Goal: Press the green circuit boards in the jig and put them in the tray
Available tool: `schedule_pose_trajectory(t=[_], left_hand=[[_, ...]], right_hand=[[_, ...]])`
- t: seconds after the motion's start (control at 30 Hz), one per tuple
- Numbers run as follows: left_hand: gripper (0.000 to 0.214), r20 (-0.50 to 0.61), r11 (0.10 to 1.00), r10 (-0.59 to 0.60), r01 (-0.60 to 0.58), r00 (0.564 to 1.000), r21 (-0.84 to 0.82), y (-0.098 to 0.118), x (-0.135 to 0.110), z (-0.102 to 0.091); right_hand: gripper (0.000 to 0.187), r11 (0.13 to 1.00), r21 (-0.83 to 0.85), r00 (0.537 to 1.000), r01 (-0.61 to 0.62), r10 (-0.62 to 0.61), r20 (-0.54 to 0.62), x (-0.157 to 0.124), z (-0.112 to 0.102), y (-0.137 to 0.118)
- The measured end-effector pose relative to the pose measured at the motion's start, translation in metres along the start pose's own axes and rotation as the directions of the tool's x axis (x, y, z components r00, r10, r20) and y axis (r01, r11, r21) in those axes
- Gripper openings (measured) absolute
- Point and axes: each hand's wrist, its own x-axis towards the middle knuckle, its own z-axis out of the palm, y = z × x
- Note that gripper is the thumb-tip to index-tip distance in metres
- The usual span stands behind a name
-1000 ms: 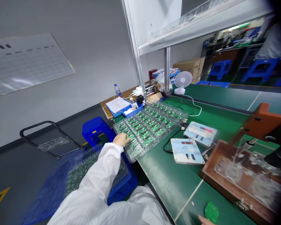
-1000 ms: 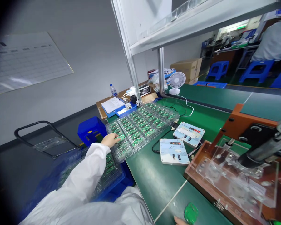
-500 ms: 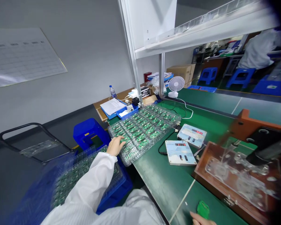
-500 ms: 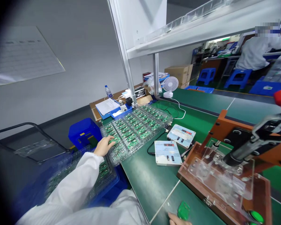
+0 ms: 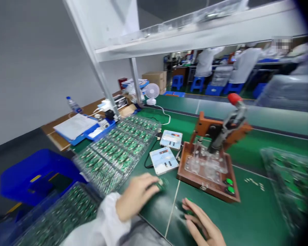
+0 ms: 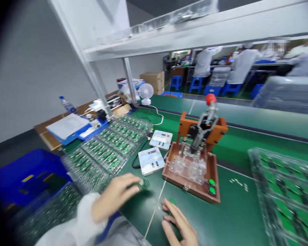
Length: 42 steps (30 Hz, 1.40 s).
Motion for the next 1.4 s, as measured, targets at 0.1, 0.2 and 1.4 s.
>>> schedule_pose_trajectory(t=[0.1, 0.2, 1.4], left_hand=[[0.017, 0.242, 0.99, 0.075, -0.042, 0.967, -0.138, 0.033, 0.01, 0.06], [0.02, 0.339, 0.977, 0.134, -0.065, 0.931, -0.205, 0.043, 0.012, 0.089], [0.023, 0.078, 0.918, 0.379, -0.385, 0.922, 0.092, -0.003, 0.003, 0.107]], right_hand=[[0.049, 0.987, 0.121, 0.994, -0.104, 0.101, 0.033, 0.0, -0.007, 0.006], [0.039, 0.982, 0.143, 0.988, -0.127, 0.139, -0.075, -0.01, -0.015, 0.014], [0.023, 0.805, -0.565, 0.969, 0.18, -0.243, -0.037, -0.01, -0.045, 0.001]])
